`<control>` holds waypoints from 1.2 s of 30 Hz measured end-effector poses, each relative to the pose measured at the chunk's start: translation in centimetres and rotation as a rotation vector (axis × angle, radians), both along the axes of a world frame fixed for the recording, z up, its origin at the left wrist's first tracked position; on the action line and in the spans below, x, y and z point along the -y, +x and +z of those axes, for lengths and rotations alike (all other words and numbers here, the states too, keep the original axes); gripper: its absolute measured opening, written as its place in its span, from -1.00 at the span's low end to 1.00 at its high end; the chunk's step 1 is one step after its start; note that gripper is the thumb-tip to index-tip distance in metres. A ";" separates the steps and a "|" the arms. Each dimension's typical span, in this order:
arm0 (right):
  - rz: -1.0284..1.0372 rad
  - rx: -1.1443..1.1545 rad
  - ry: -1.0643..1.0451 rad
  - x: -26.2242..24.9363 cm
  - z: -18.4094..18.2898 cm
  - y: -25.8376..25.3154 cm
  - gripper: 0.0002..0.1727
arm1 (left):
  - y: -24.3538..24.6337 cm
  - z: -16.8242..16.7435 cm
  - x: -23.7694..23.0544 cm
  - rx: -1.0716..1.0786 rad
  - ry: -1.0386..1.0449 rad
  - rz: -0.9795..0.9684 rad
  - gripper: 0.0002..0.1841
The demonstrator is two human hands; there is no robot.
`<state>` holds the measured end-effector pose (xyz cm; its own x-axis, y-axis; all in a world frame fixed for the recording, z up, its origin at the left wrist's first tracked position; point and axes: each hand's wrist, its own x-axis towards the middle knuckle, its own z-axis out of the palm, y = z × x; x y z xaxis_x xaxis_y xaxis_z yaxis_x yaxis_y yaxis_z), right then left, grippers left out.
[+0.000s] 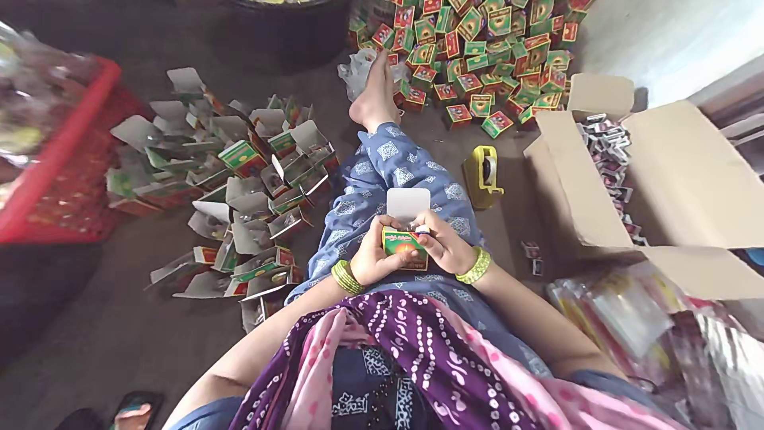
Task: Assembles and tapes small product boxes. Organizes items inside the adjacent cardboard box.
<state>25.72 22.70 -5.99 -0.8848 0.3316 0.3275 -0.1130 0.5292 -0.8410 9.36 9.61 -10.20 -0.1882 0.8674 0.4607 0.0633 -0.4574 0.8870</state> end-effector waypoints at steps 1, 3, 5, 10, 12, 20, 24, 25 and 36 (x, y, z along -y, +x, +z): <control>-0.025 0.020 0.063 -0.2 -0.1 0.1 -0.24 | 0.1 0.0 0.0 0.008 -0.019 -0.003 -0.41; -0.103 0.038 0.192 -0.4 0.0 0.2 -0.24 | 0.2 0.1 -0.1 0.017 -0.055 -0.015 -0.43; -0.171 -0.006 0.175 -0.3 0.0 0.2 -0.41 | 0.2 0.3 -0.2 0.039 -0.096 -0.022 -0.44; -0.202 -0.185 -0.224 -0.2 1.9 0.6 -0.47 | 0.2 0.0 -0.7 0.163 -0.100 -0.024 -0.19; -0.176 -0.145 -0.303 -0.4 2.6 0.8 -0.60 | 0.2 -0.1 -0.8 0.179 -0.073 -0.029 -0.05; -0.048 0.004 0.140 -0.5 4.0 1.0 -0.76 | 0.0 -0.5 -0.8 0.070 -0.089 -0.074 0.04; -0.037 -0.044 0.117 -0.7 4.6 1.1 -0.83 | 0.0 -0.7 -0.9 0.049 -0.092 -0.084 0.08; -0.036 -0.041 0.104 -0.8 4.7 1.0 -0.84 | 0.0 -0.7 -0.9 0.049 -0.091 -0.090 0.08; -0.046 0.006 0.175 -0.7 4.2 1.4 -0.82 | 0.0 -0.7 -1.0 0.004 -0.064 -0.087 0.06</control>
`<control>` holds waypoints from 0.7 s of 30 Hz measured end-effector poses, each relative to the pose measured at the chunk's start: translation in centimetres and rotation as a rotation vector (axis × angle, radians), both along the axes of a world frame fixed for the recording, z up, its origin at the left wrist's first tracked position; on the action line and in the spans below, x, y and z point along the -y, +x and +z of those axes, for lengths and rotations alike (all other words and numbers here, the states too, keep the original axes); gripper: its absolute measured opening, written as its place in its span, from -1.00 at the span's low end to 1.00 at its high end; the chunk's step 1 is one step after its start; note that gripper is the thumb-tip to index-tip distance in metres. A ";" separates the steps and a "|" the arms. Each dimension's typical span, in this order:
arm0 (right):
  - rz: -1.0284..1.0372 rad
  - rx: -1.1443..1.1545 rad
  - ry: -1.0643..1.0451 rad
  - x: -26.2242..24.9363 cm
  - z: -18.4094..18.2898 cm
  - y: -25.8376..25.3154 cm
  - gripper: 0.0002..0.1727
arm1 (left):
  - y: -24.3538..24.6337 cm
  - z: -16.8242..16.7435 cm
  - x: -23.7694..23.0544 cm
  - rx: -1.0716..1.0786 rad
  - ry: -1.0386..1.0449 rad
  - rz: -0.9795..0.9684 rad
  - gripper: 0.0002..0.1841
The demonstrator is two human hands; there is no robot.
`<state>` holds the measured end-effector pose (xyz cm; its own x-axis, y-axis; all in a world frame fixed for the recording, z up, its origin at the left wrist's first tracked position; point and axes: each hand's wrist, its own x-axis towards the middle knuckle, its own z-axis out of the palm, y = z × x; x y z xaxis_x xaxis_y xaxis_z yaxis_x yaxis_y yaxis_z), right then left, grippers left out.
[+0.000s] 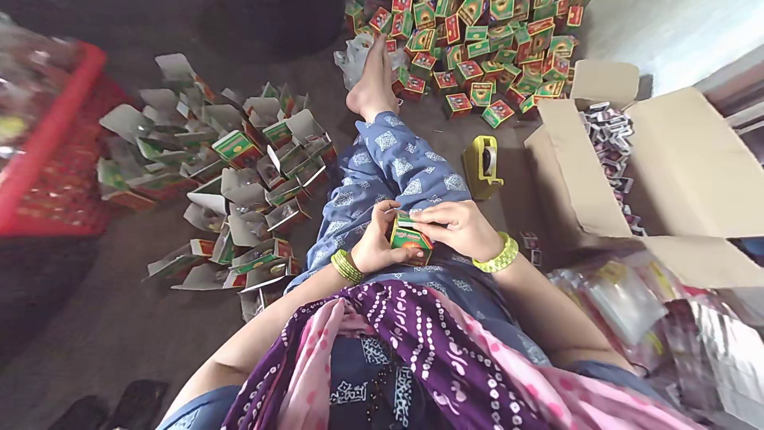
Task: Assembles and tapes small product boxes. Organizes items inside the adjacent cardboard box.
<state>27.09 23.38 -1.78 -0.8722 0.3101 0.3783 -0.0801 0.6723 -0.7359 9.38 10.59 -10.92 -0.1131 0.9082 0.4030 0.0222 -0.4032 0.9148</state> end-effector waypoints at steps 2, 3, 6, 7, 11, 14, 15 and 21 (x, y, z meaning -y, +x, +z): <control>0.019 0.011 -0.014 -0.2 0.2 0.0 -0.82 | -0.1 0.0 -0.1 -0.010 0.001 0.004 0.06; 0.029 0.026 -0.018 -0.2 0.3 0.0 -0.83 | -0.1 -0.1 0.0 -0.014 0.000 0.006 0.06; 0.084 0.086 0.035 -0.3 0.5 -0.1 -0.81 | 0.0 -0.2 0.0 -0.028 0.000 0.007 0.06; 0.097 0.111 0.069 -0.3 0.6 -0.1 -0.79 | 0.0 -0.3 0.0 -0.024 -0.002 0.008 0.06; 0.086 0.165 0.149 -0.2 0.6 0.1 -0.64 | 0.0 -0.1 0.1 0.033 -0.045 0.034 0.04; -0.026 0.032 0.153 0.7 -1.0 0.6 -0.69 | 0.0 0.2 0.1 0.128 -0.101 0.052 -0.04; -0.067 -0.007 0.154 1.1 -1.6 0.8 -0.70 | 0.0 0.2 0.1 0.154 -0.112 0.057 -0.06; -0.068 -0.014 0.180 2.2 -3.0 1.8 -0.66 | 0.0 0.0 0.2 0.176 -0.148 0.054 -0.13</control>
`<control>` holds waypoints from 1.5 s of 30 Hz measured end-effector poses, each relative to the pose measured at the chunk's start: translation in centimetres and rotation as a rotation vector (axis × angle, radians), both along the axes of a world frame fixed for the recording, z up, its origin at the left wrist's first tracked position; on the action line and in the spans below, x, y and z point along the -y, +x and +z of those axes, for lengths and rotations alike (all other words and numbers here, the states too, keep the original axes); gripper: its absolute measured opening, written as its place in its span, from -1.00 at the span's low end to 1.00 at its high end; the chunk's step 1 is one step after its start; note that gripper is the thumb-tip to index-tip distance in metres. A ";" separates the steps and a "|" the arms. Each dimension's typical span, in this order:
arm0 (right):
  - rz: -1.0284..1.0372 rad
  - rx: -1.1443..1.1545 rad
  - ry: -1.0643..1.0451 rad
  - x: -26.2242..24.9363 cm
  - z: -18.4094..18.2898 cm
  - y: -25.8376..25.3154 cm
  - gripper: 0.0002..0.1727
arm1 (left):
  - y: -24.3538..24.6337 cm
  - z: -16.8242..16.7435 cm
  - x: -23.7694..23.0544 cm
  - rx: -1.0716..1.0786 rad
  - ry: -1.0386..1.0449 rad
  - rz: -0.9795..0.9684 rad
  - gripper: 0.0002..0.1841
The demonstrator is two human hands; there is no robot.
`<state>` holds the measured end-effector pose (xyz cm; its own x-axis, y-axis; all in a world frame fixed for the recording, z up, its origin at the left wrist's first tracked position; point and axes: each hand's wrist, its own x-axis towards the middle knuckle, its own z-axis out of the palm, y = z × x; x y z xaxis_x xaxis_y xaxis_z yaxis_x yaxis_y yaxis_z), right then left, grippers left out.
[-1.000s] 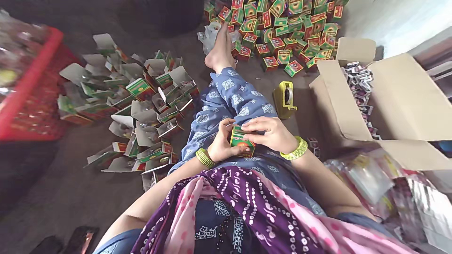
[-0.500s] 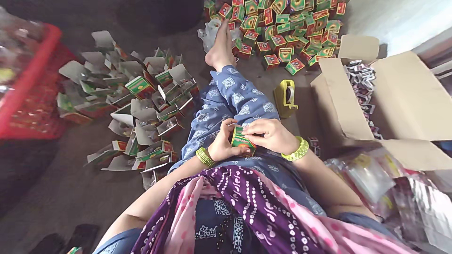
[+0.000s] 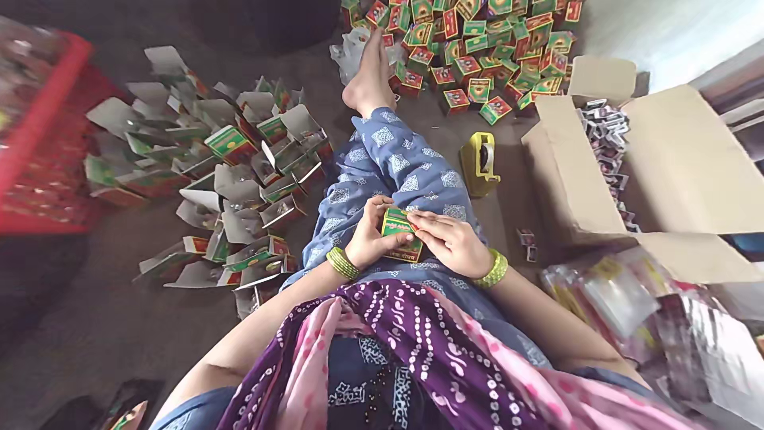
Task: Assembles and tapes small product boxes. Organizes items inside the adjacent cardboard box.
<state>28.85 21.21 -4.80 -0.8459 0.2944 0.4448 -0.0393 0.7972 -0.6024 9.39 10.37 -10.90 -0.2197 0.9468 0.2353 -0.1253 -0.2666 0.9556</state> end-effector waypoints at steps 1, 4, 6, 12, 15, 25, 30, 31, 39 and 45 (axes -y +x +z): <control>0.002 -0.003 -0.026 -0.1 -0.1 0.1 -0.66 | 0.1 0.0 0.0 -0.015 0.010 -0.003 -0.17; 0.015 -0.022 -0.238 -1.1 -0.2 0.3 -0.64 | 0.3 0.0 -0.2 -0.092 0.073 -0.015 -0.44; -0.096 -0.022 -0.411 -2.7 -0.1 0.6 -0.58 | 0.1 0.2 -0.2 -0.098 0.043 -0.010 -0.55; -0.929 0.024 -0.496 -13.7 -3.2 4.8 -0.66 | -0.6 0.3 -0.1 -0.021 -0.004 0.086 -0.80; -1.115 0.257 -0.413 -18.7 -5.0 7.5 -0.58 | -0.6 0.2 -0.3 -0.085 0.030 0.072 -0.79; -1.075 0.523 -0.612 -24.2 -7.3 7.1 -0.50 | -0.8 0.0 -1.0 -0.086 0.068 0.044 -0.79; -1.103 0.483 -0.559 -25.1 -7.3 6.4 -0.44 | -0.7 0.0 -1.0 -0.104 0.066 0.051 -0.79; -1.106 0.502 -0.552 -25.2 -7.2 6.2 -0.44 | -0.7 0.0 -1.0 -0.108 0.067 0.051 -0.79; -1.141 0.447 -0.669 -23.7 -4.8 6.9 -0.58 | -0.8 0.1 -0.9 -0.056 0.037 0.029 -0.73; -1.194 0.461 -0.708 -20.2 -5.7 8.4 -0.58 | -0.8 0.1 -0.9 0.005 0.005 0.001 -0.70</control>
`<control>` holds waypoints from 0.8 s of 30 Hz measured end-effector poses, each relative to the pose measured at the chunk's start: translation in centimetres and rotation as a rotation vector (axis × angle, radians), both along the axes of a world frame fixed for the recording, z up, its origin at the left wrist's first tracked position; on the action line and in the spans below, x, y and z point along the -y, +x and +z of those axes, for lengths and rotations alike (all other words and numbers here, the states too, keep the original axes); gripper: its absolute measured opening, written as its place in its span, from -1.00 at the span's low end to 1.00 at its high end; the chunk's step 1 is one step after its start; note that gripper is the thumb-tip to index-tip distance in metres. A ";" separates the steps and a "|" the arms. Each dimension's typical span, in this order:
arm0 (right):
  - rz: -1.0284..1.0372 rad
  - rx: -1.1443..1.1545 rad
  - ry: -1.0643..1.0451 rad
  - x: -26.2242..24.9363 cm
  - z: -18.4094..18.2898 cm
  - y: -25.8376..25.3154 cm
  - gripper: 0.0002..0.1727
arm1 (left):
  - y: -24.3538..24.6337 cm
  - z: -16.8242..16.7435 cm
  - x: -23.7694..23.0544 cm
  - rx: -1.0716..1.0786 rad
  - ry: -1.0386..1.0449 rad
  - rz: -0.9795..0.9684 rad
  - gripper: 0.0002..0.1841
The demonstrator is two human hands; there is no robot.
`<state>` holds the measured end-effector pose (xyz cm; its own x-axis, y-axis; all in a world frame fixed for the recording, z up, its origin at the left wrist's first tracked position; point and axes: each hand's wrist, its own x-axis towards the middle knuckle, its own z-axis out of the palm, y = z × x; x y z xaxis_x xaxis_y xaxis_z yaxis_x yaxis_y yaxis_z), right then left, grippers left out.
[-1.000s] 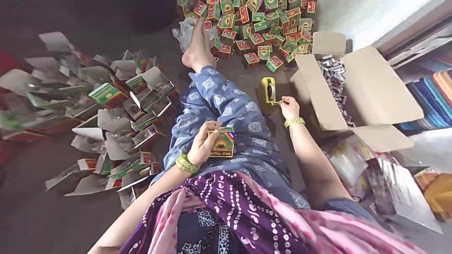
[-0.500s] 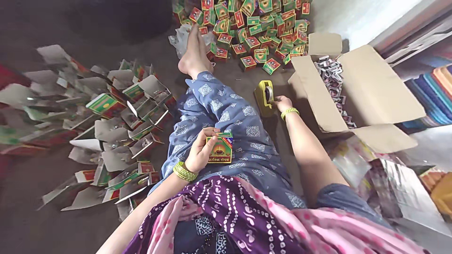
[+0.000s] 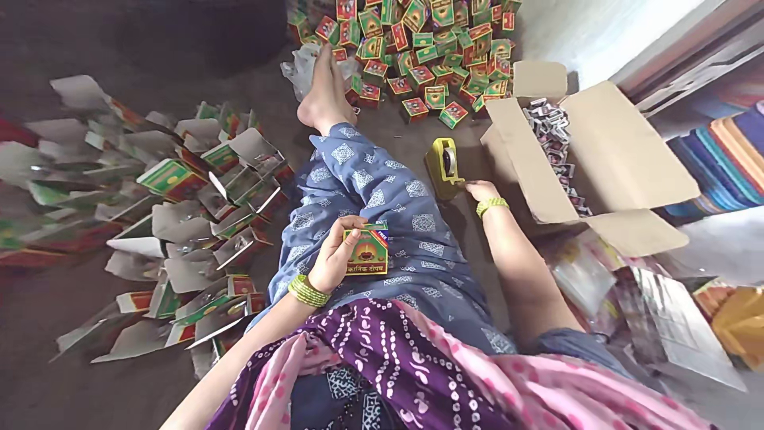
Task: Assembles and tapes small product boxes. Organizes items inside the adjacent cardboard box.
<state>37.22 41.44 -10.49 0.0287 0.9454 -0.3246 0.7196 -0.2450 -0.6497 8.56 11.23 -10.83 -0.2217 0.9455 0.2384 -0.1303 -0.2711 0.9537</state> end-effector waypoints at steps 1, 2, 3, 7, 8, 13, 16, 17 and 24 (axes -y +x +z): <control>-0.009 -0.018 -0.013 0.3 -0.2 0.1 -0.56 | 0.0 0.0 0.0 0.003 -0.008 -0.005 -0.70; -0.026 -0.059 -0.030 0.6 -0.3 0.0 -0.56 | 0.0 0.1 0.0 0.006 -0.015 -0.008 -0.70; -0.046 -0.102 -0.037 0.8 -0.5 -0.1 -0.57 | 0.0 0.2 0.1 0.010 -0.019 -0.011 -0.71; -0.051 -0.131 0.014 0.4 -2.0 -0.2 -0.61 | 0.1 0.2 0.2 0.020 0.002 0.013 -0.75; -0.016 -0.064 0.043 0.3 -2.0 -0.2 -0.62 | 0.2 0.2 0.3 0.018 0.013 0.024 -0.77; 0.131 0.398 0.050 1.3 0.2 -1.0 -0.63 | 0.4 0.0 0.2 -0.028 0.061 0.105 -0.78; 0.213 0.061 0.142 2.8 1.4 -2.0 -0.70 | 0.3 -0.1 -0.1 -0.051 0.078 0.135 -0.78; 0.235 -0.136 0.156 4.1 2.0 -2.8 -0.74 | 0.3 -0.2 0.0 -0.064 0.068 0.146 -0.78; 0.570 -0.877 -0.064 16.8 9.3 -10.0 -0.75 | 0.4 -0.5 -0.2 -0.167 0.065 0.196 -0.64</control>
